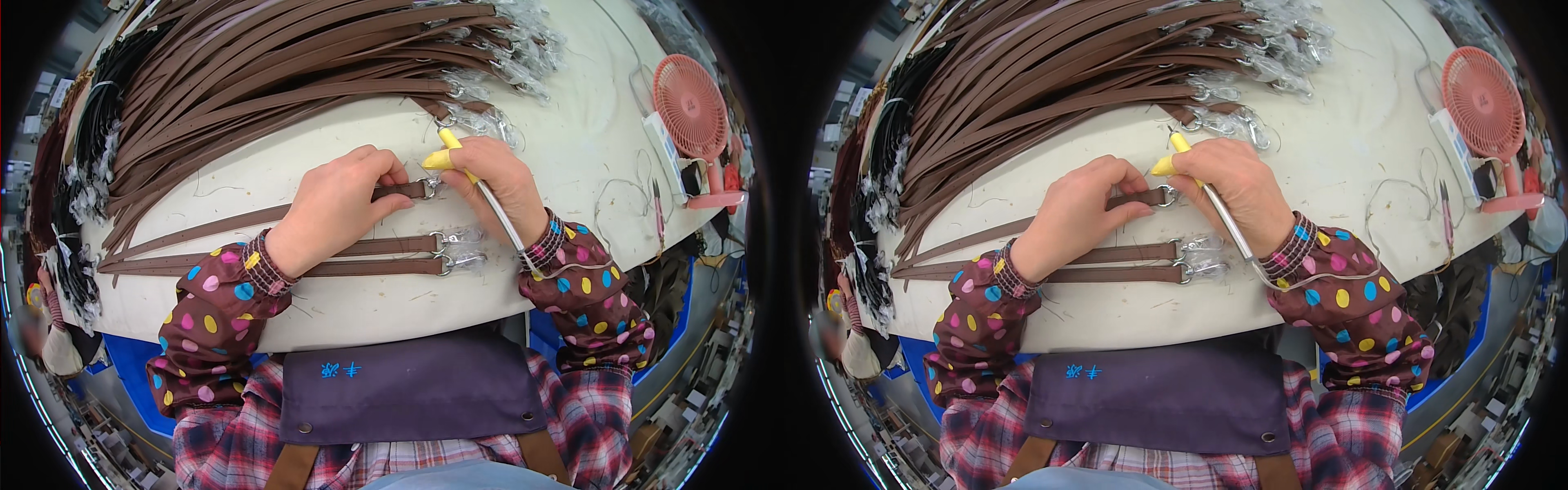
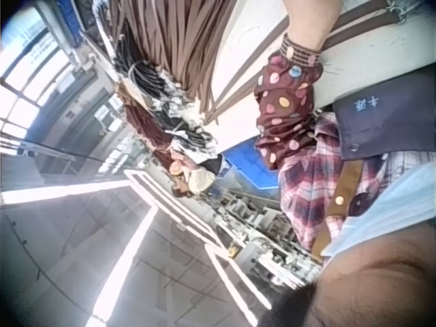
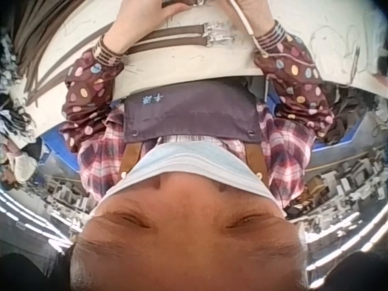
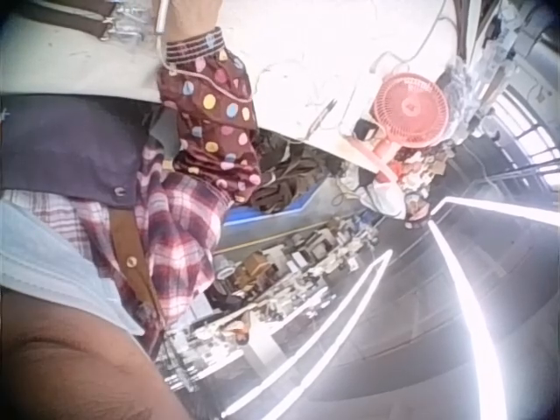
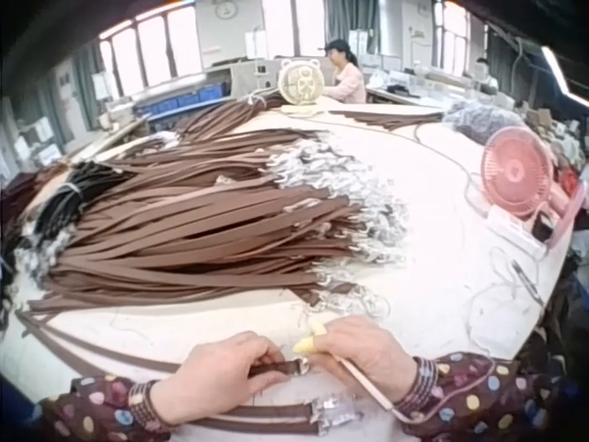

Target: Attaching metal hardware to leather straps and sealing plastic protection with a heat tool.

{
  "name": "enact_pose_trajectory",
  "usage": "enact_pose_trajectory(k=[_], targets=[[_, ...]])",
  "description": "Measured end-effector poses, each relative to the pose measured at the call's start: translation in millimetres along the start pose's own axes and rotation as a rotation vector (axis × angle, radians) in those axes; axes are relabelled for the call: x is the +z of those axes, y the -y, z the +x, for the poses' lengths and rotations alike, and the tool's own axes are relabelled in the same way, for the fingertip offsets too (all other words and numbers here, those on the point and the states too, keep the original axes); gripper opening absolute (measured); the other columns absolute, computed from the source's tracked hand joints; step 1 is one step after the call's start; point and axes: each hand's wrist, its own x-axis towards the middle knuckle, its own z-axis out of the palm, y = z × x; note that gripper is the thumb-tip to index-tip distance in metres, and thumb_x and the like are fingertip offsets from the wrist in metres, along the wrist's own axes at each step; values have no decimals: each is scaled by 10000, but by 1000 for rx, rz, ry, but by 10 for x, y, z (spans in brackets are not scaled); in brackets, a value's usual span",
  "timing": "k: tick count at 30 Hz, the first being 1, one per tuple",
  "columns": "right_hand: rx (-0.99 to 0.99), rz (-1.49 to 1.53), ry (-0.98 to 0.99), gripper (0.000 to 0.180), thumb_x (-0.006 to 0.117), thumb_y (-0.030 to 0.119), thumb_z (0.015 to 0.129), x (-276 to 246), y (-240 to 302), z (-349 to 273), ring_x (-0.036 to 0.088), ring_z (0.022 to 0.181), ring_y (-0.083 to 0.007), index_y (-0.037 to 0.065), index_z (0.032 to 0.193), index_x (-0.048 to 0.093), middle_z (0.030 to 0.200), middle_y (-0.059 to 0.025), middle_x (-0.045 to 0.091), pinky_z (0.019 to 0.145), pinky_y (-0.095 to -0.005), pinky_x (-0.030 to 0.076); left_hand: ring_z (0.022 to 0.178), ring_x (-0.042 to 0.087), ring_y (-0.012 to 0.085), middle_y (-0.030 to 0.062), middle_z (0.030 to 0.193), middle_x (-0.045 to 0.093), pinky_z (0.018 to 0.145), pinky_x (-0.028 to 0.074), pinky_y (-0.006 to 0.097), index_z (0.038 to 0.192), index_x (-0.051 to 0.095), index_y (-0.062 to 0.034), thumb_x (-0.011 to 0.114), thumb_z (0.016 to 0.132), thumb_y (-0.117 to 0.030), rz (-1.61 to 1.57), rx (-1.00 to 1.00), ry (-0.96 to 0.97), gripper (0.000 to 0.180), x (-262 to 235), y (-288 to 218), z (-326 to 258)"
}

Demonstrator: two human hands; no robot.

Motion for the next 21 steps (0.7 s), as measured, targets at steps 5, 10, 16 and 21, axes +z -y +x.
enact_pose_trajectory(k=[5, 10, 16, 21], targets=[[82, 80, 87, 246, 707, 35, 749, 28, 51, -13, 587, 806, -286, 52, 968, 597, 836, -102, 594, 707, -336, 480, 772, 628, 235, 59, 904, 640, 658, 497, 339, 888, 604, -80, 721, 779, -214, -36, -39, 40, 209, -47, -11, 37], [168, 193, 76, 259, 705, 24, 754, 27, 79, -18, 610, 777, -258, 42, 986, 591, 846, -105, 603, 697, -316, 490, 785, 615, 263, 53, 851, 616, 645, 489, 338, 908, 598, -90, 687, 812, -231, -118, -204, 24, 193, -166, 114, 124], [358, 385, 63, 202, 672, 35, 810, 1, 114, 28, 633, 776, -158, 39, 993, 587, 869, -78, 640, 681, -265, 487, 905, 584, 272, 61, 929, 592, 700, 492, 369, 1000, 568, -86, 699, 798, -201, 90, 206, -179, 266, -131, 38, 16], [457, 484, -37, 159, 654, 69, 839, -2, 124, 25, 586, 714, -114, 54, 982, 587, 829, -60, 630, 648, -246, 470, 777, 616, 245, 56, 844, 589, 634, 504, 332, 996, 568, -71, 704, 788, -165, 171, 363, -177, 265, 34, 19, 11]])
